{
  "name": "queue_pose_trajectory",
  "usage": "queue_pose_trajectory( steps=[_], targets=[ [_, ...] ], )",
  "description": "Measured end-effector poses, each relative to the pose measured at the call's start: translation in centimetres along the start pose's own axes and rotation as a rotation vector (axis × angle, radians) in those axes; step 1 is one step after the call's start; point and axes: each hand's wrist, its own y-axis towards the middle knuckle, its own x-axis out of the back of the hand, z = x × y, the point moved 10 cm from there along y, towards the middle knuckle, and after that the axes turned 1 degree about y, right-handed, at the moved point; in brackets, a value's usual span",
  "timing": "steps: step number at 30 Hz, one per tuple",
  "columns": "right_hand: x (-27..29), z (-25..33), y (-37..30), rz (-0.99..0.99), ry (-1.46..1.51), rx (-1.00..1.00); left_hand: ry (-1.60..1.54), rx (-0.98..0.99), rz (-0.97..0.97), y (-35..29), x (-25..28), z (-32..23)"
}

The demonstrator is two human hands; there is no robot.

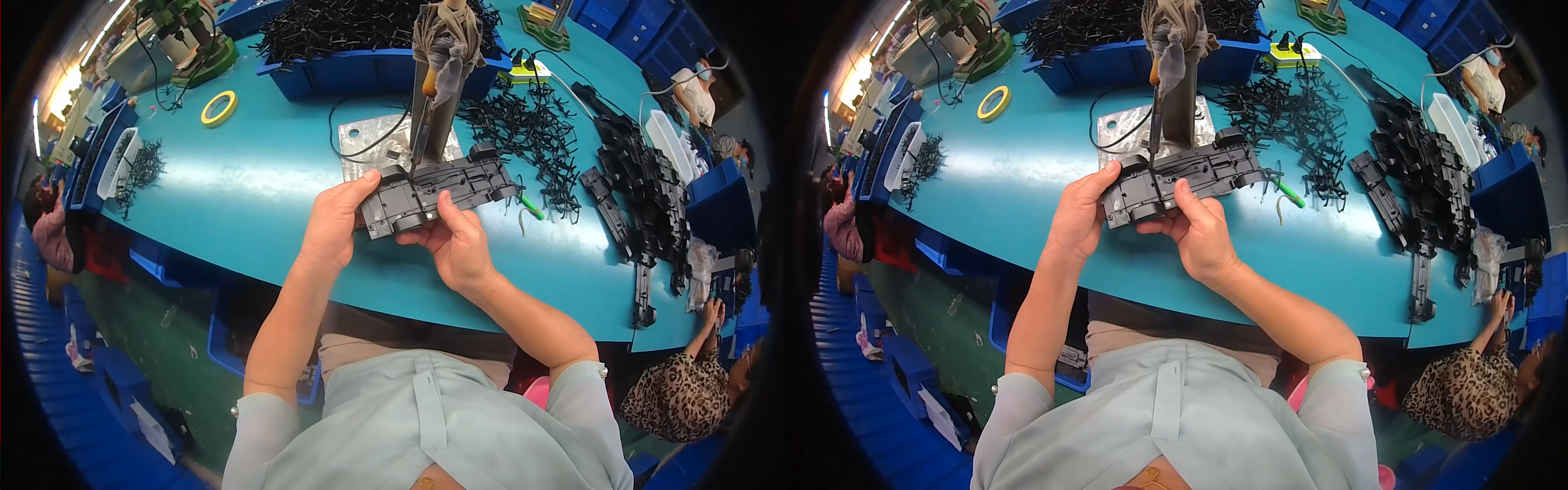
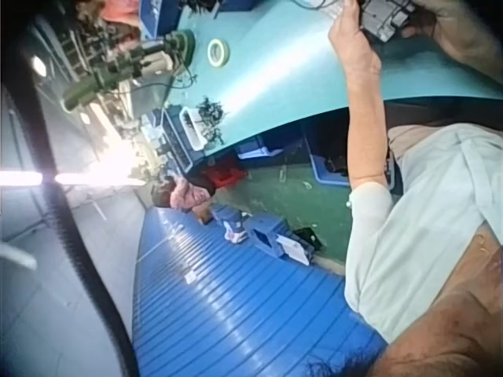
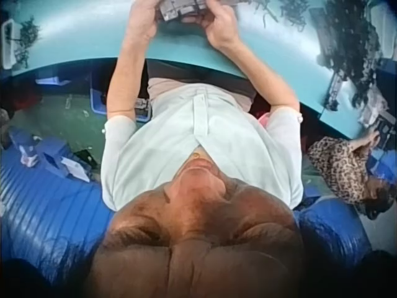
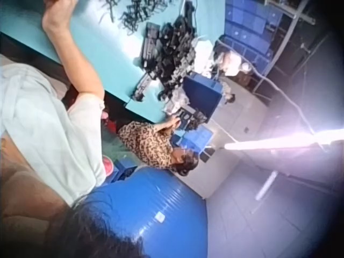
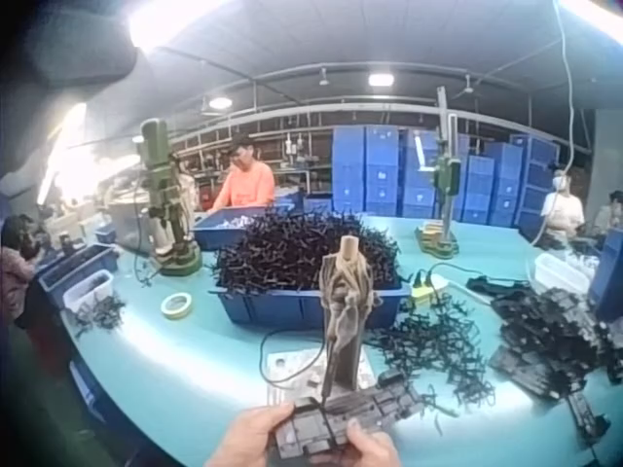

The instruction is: Assembling plastic axle components onto a toy truck chassis in a factory setting.

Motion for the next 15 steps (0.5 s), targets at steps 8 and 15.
queue_pose_trajectory(
  steps=[8, 15],
  targets=[
    [-0.21, 0.04, 0.12, 0.031, -0.023, 0.005, -0.013, -0.005, 0.007, 0.33, 0.44, 0.42],
    [-0.28, 0.19, 0.21, 0.038, -0.081, 0.005, -0.034, 0.011, 0.025, 0.51, 0.48, 0.62]
  ],
)
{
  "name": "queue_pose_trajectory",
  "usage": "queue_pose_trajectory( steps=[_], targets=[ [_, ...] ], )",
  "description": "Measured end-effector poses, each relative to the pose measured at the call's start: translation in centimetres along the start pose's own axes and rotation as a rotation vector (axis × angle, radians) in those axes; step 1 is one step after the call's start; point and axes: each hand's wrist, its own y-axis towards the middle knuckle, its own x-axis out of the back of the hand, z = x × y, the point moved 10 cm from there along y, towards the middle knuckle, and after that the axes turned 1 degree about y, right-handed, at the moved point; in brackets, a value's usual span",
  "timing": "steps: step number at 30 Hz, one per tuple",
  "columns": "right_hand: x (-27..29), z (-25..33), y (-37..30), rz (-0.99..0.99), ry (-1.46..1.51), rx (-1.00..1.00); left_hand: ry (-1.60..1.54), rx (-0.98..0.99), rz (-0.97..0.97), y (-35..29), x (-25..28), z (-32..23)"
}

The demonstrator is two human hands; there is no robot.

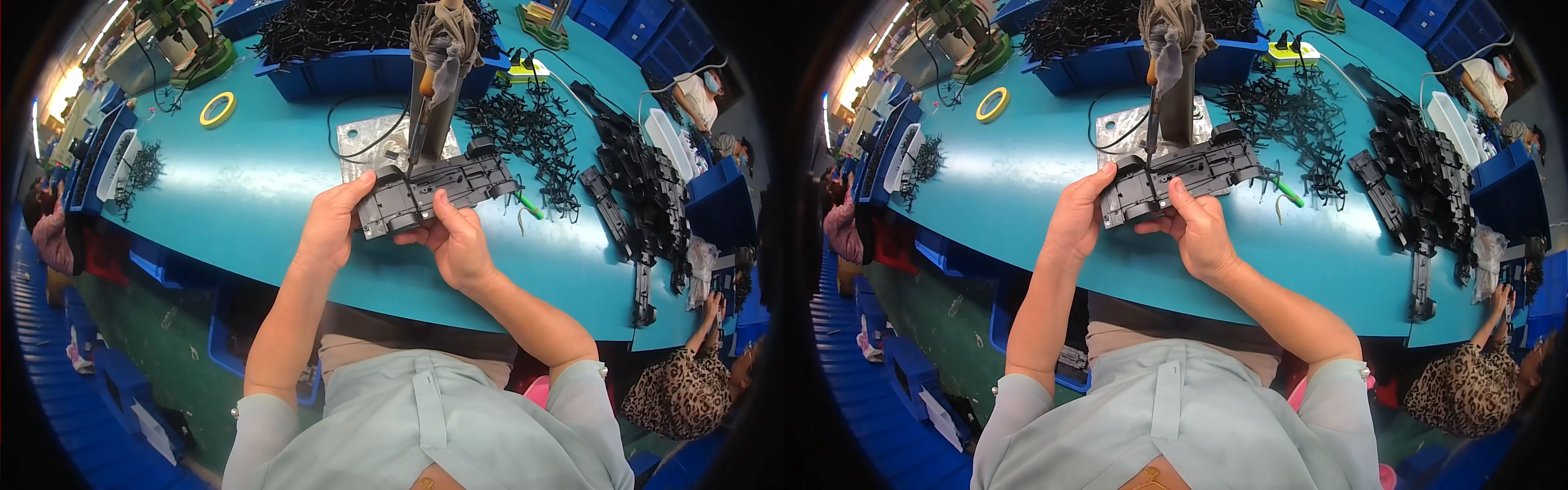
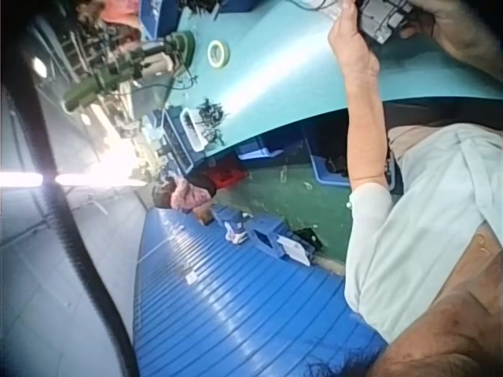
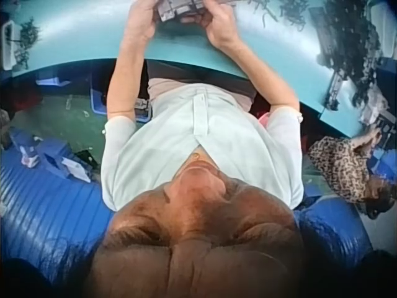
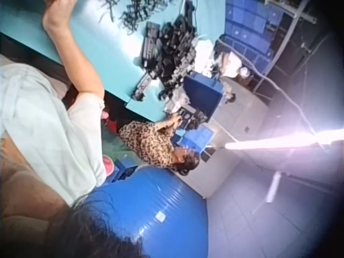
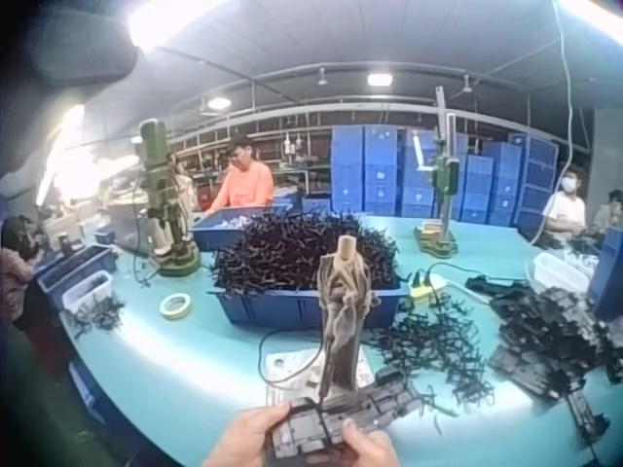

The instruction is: Assembling plastic axle components onto a toy truck chassis in a factory setting.

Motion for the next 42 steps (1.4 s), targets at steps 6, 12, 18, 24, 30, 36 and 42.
queue_pose_trajectory(
  steps=[6, 12, 18, 24, 30, 36, 42],
  targets=[
    [-0.1, 0.1, 0.0, 0.007, -0.001, 0.002, -0.016, 0.012, 0.010, 0.1, -0.1, 0.1],
    [0.0, 0.0, 0.2, 0.022, -0.009, -0.007, -0.024, 0.016, 0.005, 0.0, -0.3, 0.0],
    [0.3, -0.2, 0.4, 0.020, 0.008, -0.037, 0.031, 0.008, -0.007, -0.2, 0.1, -0.3],
    [0.9, -0.6, 0.1, -0.086, 0.112, -0.112, 0.036, -0.007, -0.031, -0.2, 0.3, -0.4],
    [1.9, -1.0, 0.3, -0.141, 0.104, -0.110, 0.015, -0.002, -0.046, 0.2, 0.7, -0.3],
    [0.9, -0.7, 0.5, -0.102, 0.105, -0.094, -0.030, 0.019, -0.025, 0.7, 1.0, -0.4],
    [0.6, -0.5, 0.5, -0.084, 0.071, -0.088, -0.064, 0.027, -0.002, 1.2, 1.0, -0.4]
  ],
)
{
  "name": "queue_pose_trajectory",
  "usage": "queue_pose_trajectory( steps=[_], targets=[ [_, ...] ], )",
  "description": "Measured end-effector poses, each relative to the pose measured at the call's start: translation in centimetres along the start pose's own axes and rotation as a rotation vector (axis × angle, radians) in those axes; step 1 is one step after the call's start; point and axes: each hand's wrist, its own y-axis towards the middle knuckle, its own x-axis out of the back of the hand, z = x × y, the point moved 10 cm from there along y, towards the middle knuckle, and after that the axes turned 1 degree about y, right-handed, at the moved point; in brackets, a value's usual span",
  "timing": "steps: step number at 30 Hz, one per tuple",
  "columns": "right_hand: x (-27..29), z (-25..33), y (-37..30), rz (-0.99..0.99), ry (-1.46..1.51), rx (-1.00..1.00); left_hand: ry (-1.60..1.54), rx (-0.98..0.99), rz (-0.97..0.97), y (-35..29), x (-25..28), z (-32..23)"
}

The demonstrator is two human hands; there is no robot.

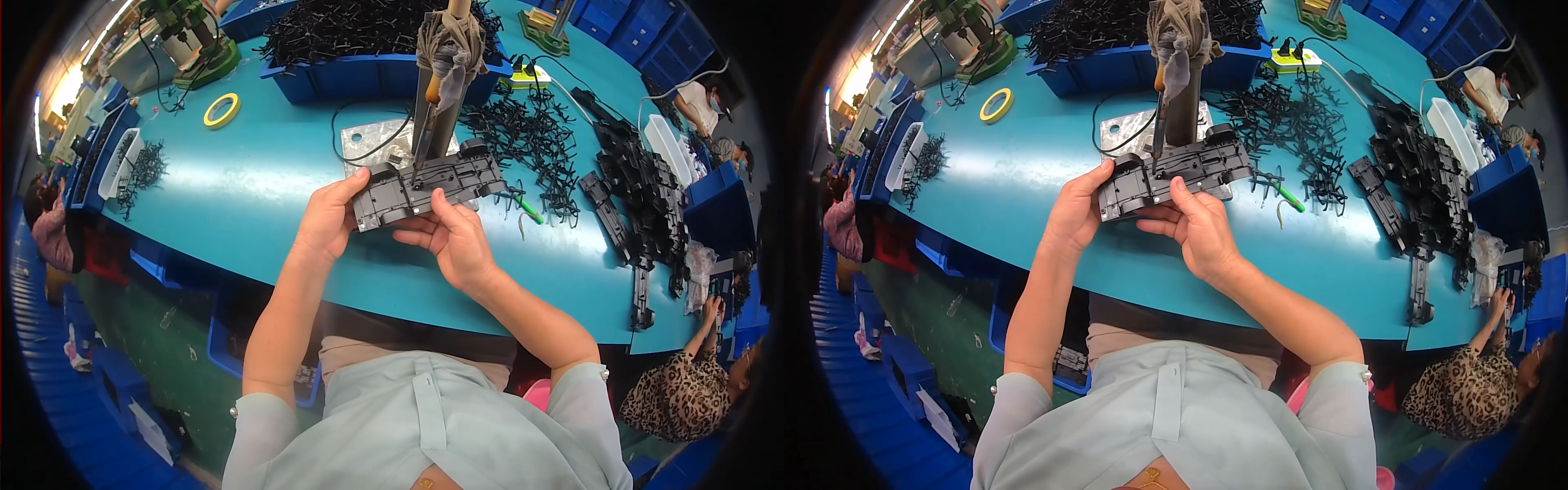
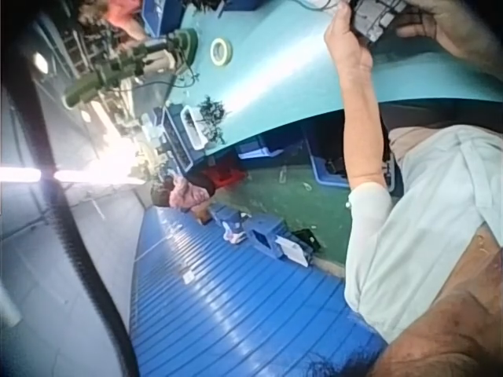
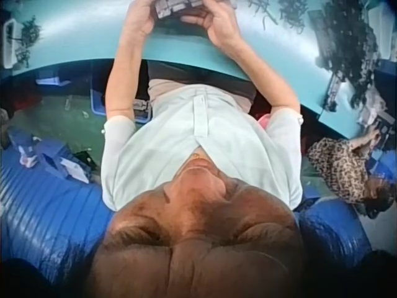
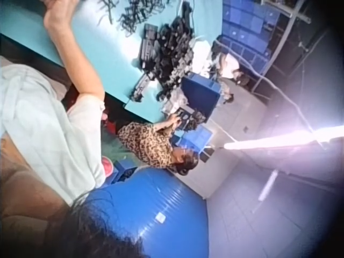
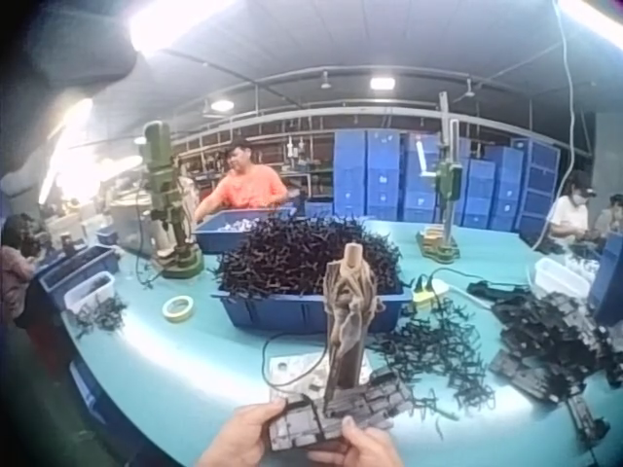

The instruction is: Assembling plastic axle components onto a toy truck chassis in a factory setting.

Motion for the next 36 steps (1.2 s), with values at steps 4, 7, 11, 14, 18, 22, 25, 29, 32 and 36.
queue_pose_trajectory(
  steps=[4, 7, 11, 14, 18, 22, 25, 29, 32, 36],
  targets=[
    [-0.22, 0.29, -0.02, 0.004, -0.012, 0.003, 0.003, 0.005, -0.006, 0.04, -0.05, -0.03],
    [-0.44, 0.39, -0.03, 0.016, -0.021, 0.006, -0.025, 0.007, 0.003, 0.18, -0.08, 0.05],
    [-0.55, 0.42, -0.06, 0.020, -0.022, 0.011, -0.017, 0.010, -0.004, 0.12, -0.18, -0.09],
    [-0.63, 0.45, 0.01, 0.022, -0.018, 0.014, -0.023, 0.016, -0.008, 0.18, -0.14, -0.05],
    [-0.50, 0.36, 0.14, 0.018, -0.012, 0.018, -0.011, 0.023, -0.018, 0.36, -0.03, 0.06],
    [-0.49, 0.26, 0.24, 0.021, -0.001, 0.014, -0.017, 0.050, -0.017, 0.35, 0.03, 0.26],
    [-0.31, 0.14, 0.29, 0.028, -0.024, 0.019, -0.014, 0.050, -0.025, 0.21, -0.22, 0.19],
    [-0.46, 0.10, 0.31, 0.032, -0.053, 0.028, 0.026, 0.044, -0.019, 0.49, 0.21, 0.42],
    [-0.32, 0.06, 0.32, 0.032, -0.050, 0.031, 0.018, 0.047, -0.013, 0.56, 0.19, 0.55],
    [-0.49, 0.19, 0.25, 0.043, 0.009, 0.030, 0.030, 0.042, -0.026, 0.65, 0.26, 0.46]
  ],
)
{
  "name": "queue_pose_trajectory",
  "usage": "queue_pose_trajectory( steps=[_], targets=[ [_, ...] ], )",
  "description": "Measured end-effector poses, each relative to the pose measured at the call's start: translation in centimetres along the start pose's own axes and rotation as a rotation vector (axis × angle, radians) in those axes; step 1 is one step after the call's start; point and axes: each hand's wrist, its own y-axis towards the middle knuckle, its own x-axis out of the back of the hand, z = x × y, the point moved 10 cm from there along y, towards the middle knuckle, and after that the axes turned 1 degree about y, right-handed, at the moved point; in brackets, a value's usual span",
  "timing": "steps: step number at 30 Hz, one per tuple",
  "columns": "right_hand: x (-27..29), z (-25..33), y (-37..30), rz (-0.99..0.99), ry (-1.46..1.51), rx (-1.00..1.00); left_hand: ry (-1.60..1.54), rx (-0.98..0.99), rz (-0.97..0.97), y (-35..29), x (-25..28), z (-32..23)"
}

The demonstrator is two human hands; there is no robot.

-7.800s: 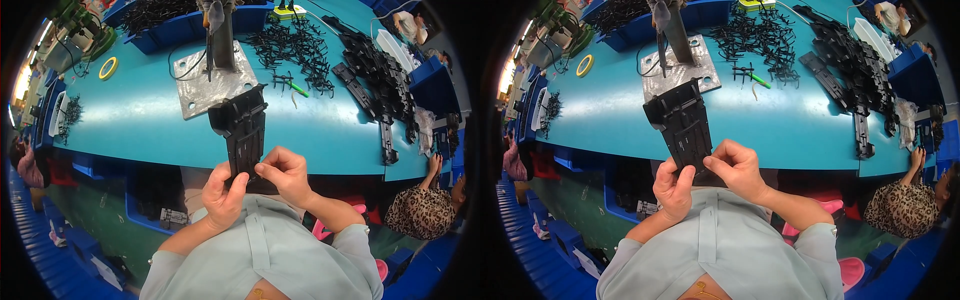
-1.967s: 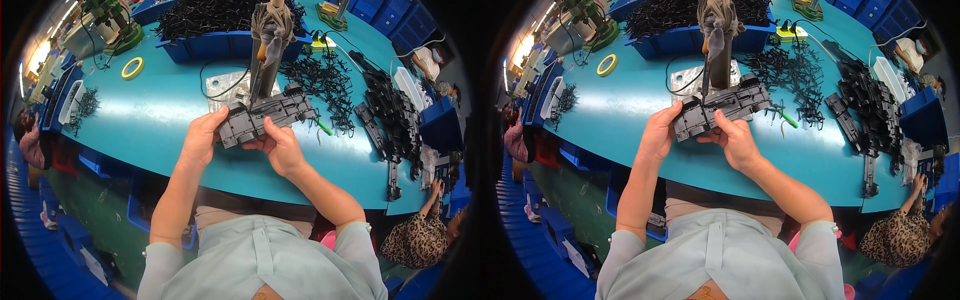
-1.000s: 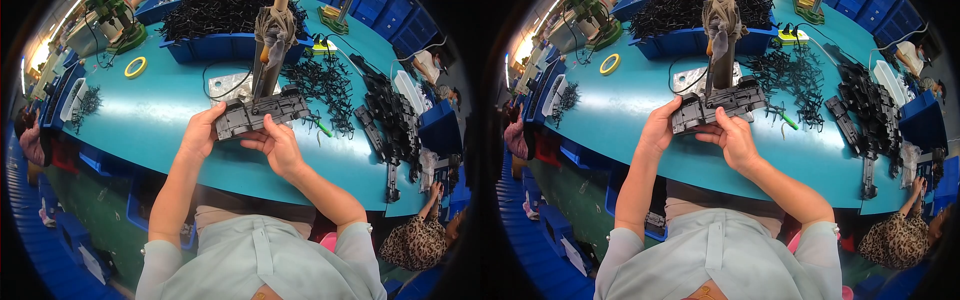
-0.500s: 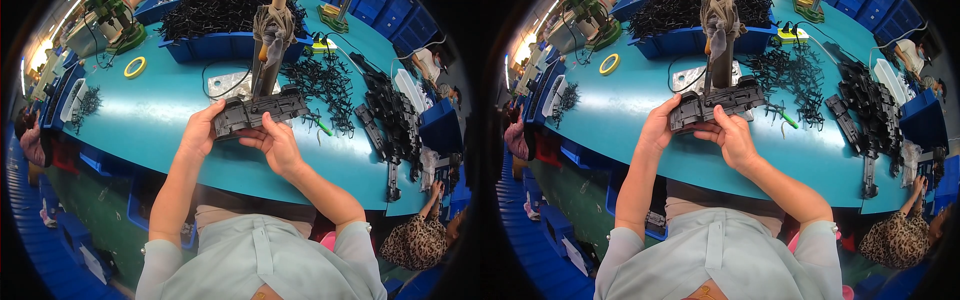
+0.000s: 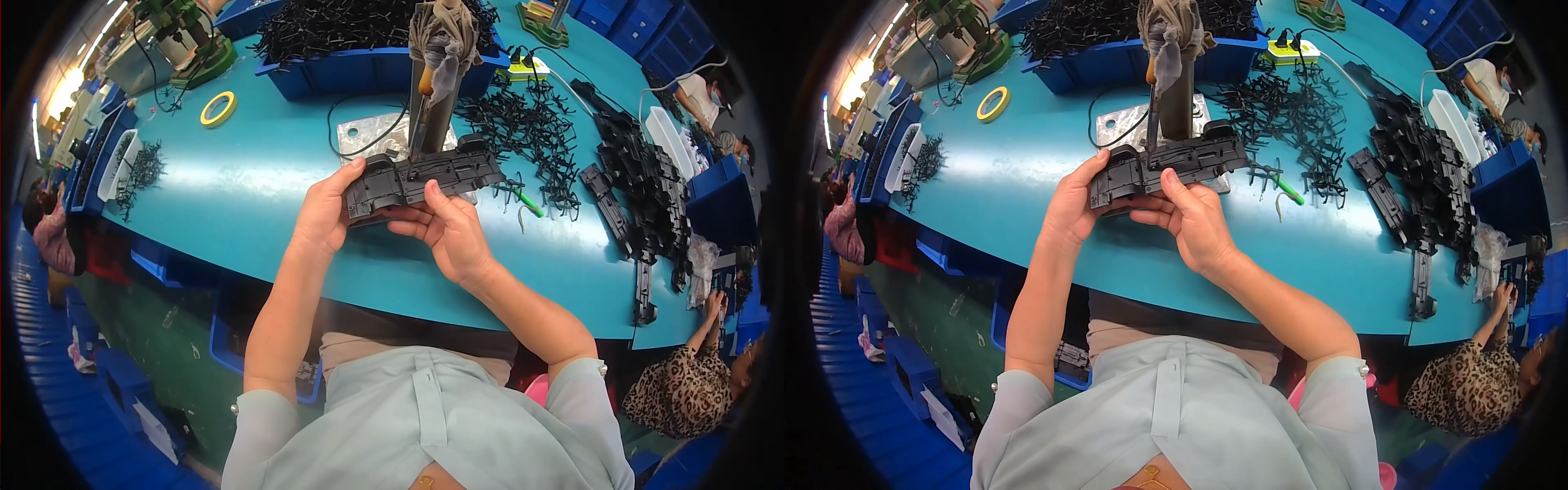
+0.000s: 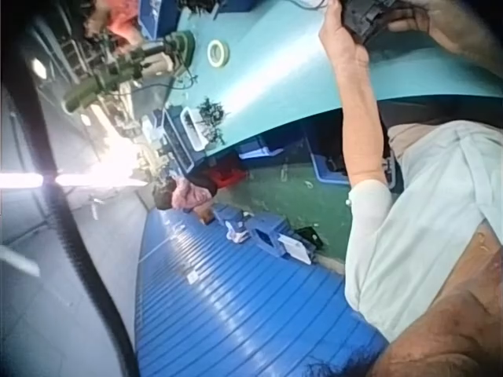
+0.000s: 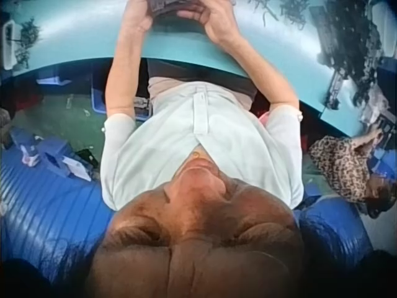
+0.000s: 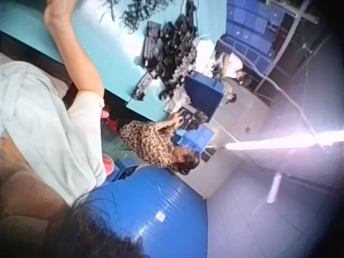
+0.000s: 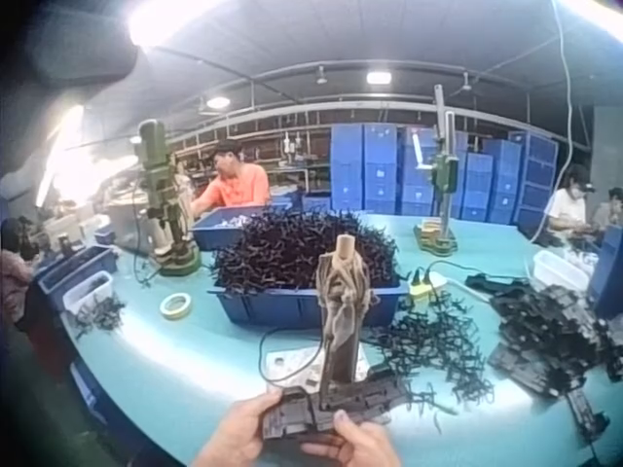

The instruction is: Assembling plastic axle components onto a toy truck chassis in a factory setting.

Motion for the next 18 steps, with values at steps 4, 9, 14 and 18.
queue_pose_trajectory(
  steps=[4, 9, 14, 18],
  targets=[
    [-0.21, 0.19, 0.03, 0.009, -0.013, 0.000, 0.015, 0.003, -0.018, -0.41, -0.28, -0.30],
    [-0.23, 0.23, 0.12, 0.026, -0.023, 0.001, 0.009, 0.024, -0.017, -0.79, -0.70, -0.42],
    [-0.10, 0.29, 0.20, 0.027, -0.025, 0.010, 0.015, 0.031, -0.029, -0.84, -0.68, -0.39],
    [-0.16, 0.42, 0.24, 0.020, -0.028, 0.012, 0.017, 0.041, -0.063, -0.85, -0.44, -0.32]
  ],
)
